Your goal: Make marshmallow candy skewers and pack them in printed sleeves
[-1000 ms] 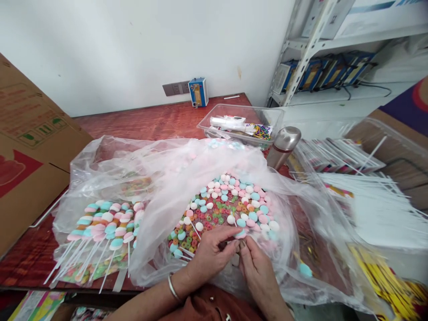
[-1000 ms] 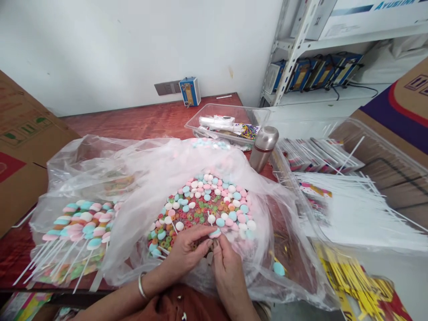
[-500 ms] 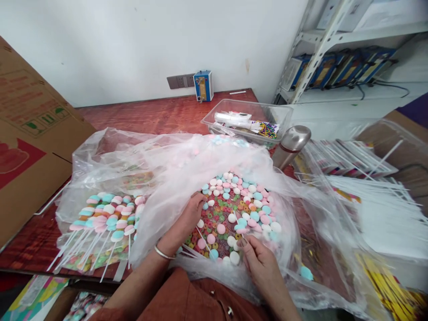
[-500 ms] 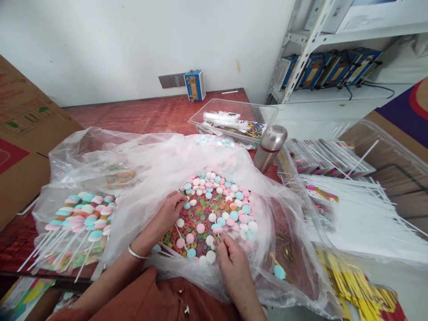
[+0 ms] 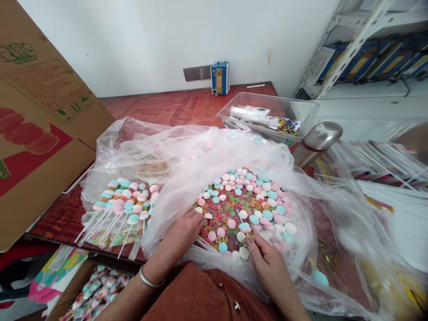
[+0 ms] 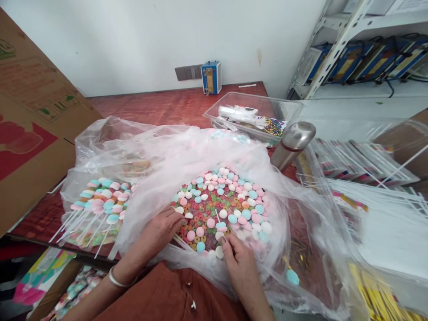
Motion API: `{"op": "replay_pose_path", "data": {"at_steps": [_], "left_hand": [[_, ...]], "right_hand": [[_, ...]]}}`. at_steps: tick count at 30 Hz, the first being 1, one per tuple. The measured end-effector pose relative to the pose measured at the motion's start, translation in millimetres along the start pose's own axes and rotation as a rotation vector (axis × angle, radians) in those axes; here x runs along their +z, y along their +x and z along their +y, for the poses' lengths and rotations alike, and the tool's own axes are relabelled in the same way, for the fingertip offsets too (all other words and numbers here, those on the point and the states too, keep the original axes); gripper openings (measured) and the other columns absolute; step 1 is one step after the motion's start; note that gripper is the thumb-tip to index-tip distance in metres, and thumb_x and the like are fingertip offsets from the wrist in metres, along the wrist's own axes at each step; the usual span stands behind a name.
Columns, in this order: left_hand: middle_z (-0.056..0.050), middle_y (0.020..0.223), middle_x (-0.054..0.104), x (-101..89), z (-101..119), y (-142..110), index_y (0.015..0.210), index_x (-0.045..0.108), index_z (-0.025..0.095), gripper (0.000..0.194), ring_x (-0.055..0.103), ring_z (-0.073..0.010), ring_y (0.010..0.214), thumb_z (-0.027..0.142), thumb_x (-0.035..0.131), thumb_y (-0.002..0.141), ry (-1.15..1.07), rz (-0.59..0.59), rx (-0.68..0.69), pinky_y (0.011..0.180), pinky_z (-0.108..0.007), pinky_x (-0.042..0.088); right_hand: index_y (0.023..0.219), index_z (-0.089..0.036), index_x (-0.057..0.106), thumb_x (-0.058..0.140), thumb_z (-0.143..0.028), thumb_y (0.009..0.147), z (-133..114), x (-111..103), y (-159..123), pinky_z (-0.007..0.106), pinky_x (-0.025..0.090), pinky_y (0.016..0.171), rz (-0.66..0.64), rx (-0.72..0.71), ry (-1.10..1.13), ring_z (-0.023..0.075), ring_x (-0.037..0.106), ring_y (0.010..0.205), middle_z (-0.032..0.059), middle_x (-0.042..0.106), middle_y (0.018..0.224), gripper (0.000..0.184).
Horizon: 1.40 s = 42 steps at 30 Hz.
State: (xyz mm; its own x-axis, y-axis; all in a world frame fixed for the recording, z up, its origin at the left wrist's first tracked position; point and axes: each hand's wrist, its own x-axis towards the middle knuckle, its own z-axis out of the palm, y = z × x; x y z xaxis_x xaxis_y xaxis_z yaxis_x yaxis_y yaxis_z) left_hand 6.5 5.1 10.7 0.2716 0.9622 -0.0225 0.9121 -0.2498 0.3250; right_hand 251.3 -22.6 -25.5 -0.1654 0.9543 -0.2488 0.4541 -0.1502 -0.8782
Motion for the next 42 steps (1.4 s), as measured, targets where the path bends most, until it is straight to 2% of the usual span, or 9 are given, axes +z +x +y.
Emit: {"op": "replay_pose_path", "data": {"at_steps": [6,10,17,24,27,32,35,38,42], "left_hand": [[-0.005,0.093,0.064,23.8,5,22,0.1,0.067,0.022,0.017,0.053,-0.0211,0.093,0.023,0.052,0.095,0.045,0.075,0.213,0.086,-0.036,0.042],[-0.005,0.09,0.065,36.1,7,40,0.085,0.069,0.021,0.013,0.053,-0.0223,0.093,0.024,0.058,0.091,0.026,0.076,0.233,0.085,-0.037,0.041],[-0.004,0.084,0.068,29.3,13,42,0.086,0.066,0.017,0.012,0.06,-0.0183,0.083,0.018,0.055,0.09,-0.229,-0.045,0.112,0.076,-0.028,0.044],[-0.005,0.085,0.072,24.8,25,60,0.083,0.072,0.019,0.016,0.064,-0.0201,0.082,0.016,0.056,0.085,-0.189,-0.209,0.088,0.074,-0.028,0.045],[-0.004,0.083,0.072,19.3,20,58,0.085,0.072,0.02,0.016,0.063,-0.0188,0.08,0.016,0.056,0.084,-0.242,-0.178,0.063,0.072,-0.027,0.044],[-0.002,0.081,0.067,11.3,6,47,0.108,0.066,0.017,0.026,0.059,-0.0153,0.071,0.015,0.057,0.084,-0.381,-0.026,-0.116,0.068,-0.026,0.045],[-0.003,0.081,0.065,10.1,4,39,0.09,0.069,0.017,0.011,0.059,-0.0167,0.08,0.015,0.059,0.085,-0.318,-0.025,0.031,0.075,-0.028,0.044],[-0.005,0.084,0.067,13.9,6,32,0.089,0.072,0.02,0.014,0.057,-0.0198,0.086,0.016,0.059,0.087,-0.16,-0.092,0.235,0.081,-0.033,0.043],[-0.007,0.086,0.067,23.3,7,28,0.087,0.073,0.019,0.016,0.057,-0.0232,0.088,0.018,0.057,0.088,-0.059,-0.06,0.172,0.082,-0.037,0.044]], "right_hand": [[0.069,-0.021,0.053,0.042,-0.053,0.092,1,3,0,0.024,0.035,0.057,0.026,-0.006,-0.029,0.0171,0.049,0.062,-0.0026,0.049,0.061,0.04],[0.072,-0.021,0.054,0.042,-0.052,0.092,1,3,-2,0.024,0.037,0.06,0.012,-0.009,-0.031,0.018,0.052,0.066,-0.0015,0.053,0.066,0.039],[0.072,-0.021,0.052,0.041,-0.053,0.093,1,5,0,0.025,0.036,0.06,-0.002,0.009,-0.014,0.0173,0.05,0.065,-0.0022,0.051,0.065,0.04],[0.073,-0.021,0.051,0.039,-0.052,0.094,2,4,1,0.025,0.035,0.061,-0.02,0.006,-0.002,0.0171,0.049,0.066,-0.0026,0.049,0.066,0.039],[0.072,-0.021,0.05,0.04,-0.052,0.094,2,4,0,0.024,0.035,0.061,-0.015,0.006,0.011,0.0166,0.048,0.065,-0.003,0.048,0.065,0.039],[0.072,-0.021,0.052,0.041,-0.052,0.094,2,4,1,0.024,0.035,0.06,-0.015,0.011,0.021,0.0166,0.048,0.064,-0.0026,0.05,0.065,0.039],[0.073,-0.021,0.051,0.04,-0.051,0.094,2,3,2,0.024,0.035,0.06,-0.019,0.012,0.02,0.0167,0.048,0.064,-0.0027,0.05,0.065,0.038],[0.073,-0.021,0.051,0.04,-0.051,0.094,2,3,1,0.024,0.035,0.059,-0.025,0.015,0.007,0.0164,0.048,0.064,-0.0031,0.049,0.064,0.038],[0.073,-0.021,0.052,0.041,-0.052,0.094,1,2,1,0.024,0.035,0.059,-0.01,0.0,-0.011,0.0163,0.049,0.063,-0.0032,0.05,0.063,0.039]]}}
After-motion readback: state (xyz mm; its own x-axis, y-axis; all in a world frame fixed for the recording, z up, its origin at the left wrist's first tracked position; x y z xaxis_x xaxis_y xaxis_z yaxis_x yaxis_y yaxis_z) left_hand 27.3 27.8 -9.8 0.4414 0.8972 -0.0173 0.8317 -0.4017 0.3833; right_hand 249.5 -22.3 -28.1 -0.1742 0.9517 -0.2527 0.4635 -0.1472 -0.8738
